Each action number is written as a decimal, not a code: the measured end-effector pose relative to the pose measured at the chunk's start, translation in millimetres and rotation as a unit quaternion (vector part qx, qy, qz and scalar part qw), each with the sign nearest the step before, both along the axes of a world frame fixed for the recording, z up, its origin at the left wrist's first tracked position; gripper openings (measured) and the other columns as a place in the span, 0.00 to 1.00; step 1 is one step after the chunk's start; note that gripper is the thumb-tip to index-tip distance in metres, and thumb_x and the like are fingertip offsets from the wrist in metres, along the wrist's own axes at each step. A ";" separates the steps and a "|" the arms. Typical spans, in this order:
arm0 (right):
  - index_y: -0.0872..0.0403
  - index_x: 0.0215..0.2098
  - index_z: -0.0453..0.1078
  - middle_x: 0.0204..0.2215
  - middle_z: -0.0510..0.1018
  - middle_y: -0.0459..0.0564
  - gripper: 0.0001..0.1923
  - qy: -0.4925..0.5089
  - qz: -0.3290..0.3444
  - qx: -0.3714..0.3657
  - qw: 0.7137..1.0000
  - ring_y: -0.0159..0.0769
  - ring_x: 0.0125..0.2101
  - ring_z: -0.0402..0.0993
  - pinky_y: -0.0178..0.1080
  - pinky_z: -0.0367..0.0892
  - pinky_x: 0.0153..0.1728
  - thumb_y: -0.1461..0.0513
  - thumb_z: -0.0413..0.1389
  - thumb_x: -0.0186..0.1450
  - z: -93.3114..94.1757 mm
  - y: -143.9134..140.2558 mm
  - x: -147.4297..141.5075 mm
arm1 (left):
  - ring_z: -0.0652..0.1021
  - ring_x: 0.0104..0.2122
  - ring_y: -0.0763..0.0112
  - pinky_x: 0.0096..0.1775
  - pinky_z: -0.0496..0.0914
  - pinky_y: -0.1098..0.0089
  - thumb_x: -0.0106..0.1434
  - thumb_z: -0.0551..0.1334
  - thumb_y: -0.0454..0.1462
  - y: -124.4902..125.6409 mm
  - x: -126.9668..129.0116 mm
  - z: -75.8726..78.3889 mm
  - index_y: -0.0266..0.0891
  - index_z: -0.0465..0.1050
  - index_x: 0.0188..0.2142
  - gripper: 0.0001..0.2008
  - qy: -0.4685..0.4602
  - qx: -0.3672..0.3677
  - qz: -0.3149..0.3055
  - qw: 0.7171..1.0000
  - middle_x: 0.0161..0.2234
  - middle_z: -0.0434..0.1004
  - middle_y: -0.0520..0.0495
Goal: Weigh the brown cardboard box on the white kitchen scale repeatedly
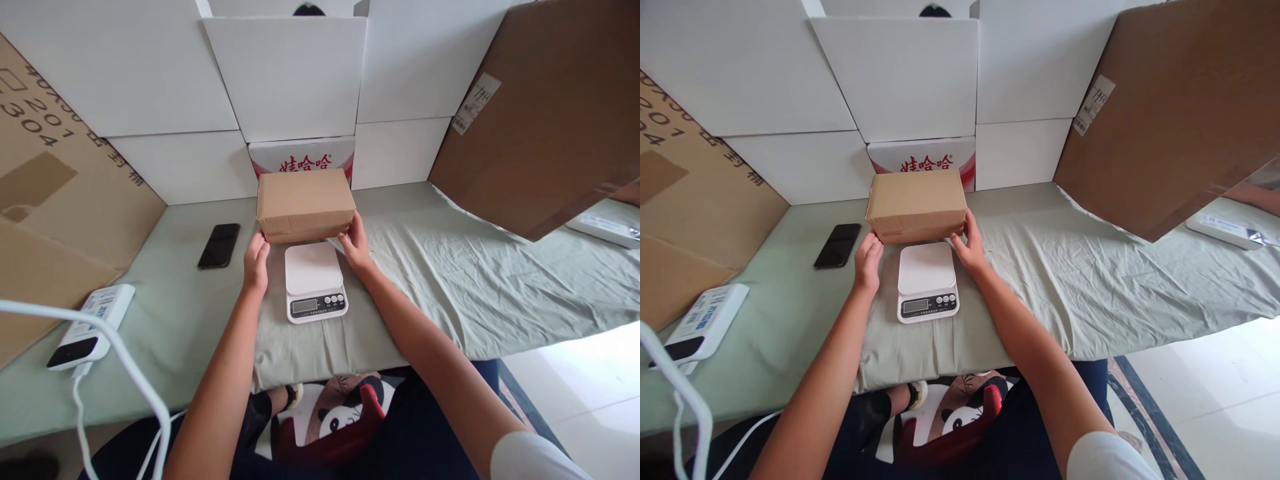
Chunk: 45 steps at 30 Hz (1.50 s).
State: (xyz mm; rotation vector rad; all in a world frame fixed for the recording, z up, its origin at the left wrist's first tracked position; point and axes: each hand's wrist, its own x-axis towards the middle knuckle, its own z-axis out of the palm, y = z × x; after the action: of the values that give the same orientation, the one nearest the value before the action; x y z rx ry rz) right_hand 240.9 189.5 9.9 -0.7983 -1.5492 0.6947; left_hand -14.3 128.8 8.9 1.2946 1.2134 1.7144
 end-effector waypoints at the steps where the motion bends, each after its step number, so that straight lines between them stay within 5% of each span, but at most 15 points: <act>1: 0.51 0.71 0.50 0.69 0.63 0.61 0.45 0.001 0.001 0.003 1.000 0.50 0.65 0.66 0.52 0.69 0.63 0.37 0.52 0.65 1.6 -6.5 0.7 | 0.70 0.66 0.55 0.67 0.62 0.57 0.64 0.62 0.52 -6.8 1.4 0.8 0.40 0.70 0.63 0.31 -0.008 0.010 -0.010 1.000 0.63 0.74 0.39; 9: 0.43 0.65 0.58 0.62 0.69 0.56 0.31 0.074 0.046 -0.031 0.996 0.50 0.62 0.69 0.56 0.70 0.60 0.44 0.57 0.68 6.8 -75.0 15.4 | 0.62 0.71 0.49 0.70 0.56 0.52 0.65 0.63 0.51 -77.8 8.7 -14.9 0.37 0.66 0.67 0.36 -0.043 -0.005 -0.015 0.999 0.68 0.67 0.34; 16: 0.42 0.63 0.56 0.57 0.69 0.56 0.31 0.044 0.027 -0.051 0.997 0.49 0.54 0.72 0.55 0.75 0.52 0.42 0.56 0.67 4.3 -116.2 30.7 | 0.64 0.69 0.45 0.69 0.57 0.47 0.64 0.62 0.56 -127.9 13.0 -28.5 0.36 0.68 0.66 0.38 -0.033 -0.022 -0.020 0.999 0.66 0.69 0.32; 34: 0.43 0.62 0.55 0.54 0.71 0.56 0.30 -0.032 -0.012 -0.045 0.998 0.49 0.52 0.74 0.59 0.74 0.52 0.43 0.55 0.68 13.2 -119.6 29.0 | 0.63 0.69 0.41 0.69 0.57 0.45 0.63 0.60 0.60 -133.4 17.2 -9.3 0.33 0.63 0.69 0.44 0.022 -0.039 -0.012 0.999 0.68 0.64 0.28; 40: 0.40 0.70 0.47 0.72 0.52 0.57 0.40 -0.009 -0.076 -0.026 0.997 0.59 0.70 0.56 0.66 0.61 0.66 0.39 0.53 0.67 16.0 -122.3 34.5 | 0.60 0.71 0.47 0.70 0.55 0.47 0.65 0.60 0.58 -132.3 8.6 -9.4 0.45 0.57 0.72 0.41 -0.021 0.011 0.020 1.000 0.72 0.56 0.37; 45: 0.42 0.72 0.47 0.71 0.58 0.57 0.40 -0.040 -0.017 -0.034 0.998 0.56 0.69 0.60 0.62 0.63 0.66 0.40 0.52 0.68 19.8 -122.2 35.2 | 0.63 0.70 0.45 0.69 0.55 0.45 0.65 0.59 0.59 -133.2 6.3 -12.0 0.41 0.62 0.70 0.40 -0.017 -0.031 0.006 0.999 0.70 0.63 0.34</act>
State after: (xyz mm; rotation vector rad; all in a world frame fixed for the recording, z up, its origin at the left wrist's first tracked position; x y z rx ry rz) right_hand 276.1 67.3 29.8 -0.9111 -1.5869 0.7008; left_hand -7.9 -4.5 -3.1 1.2187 1.2471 1.6886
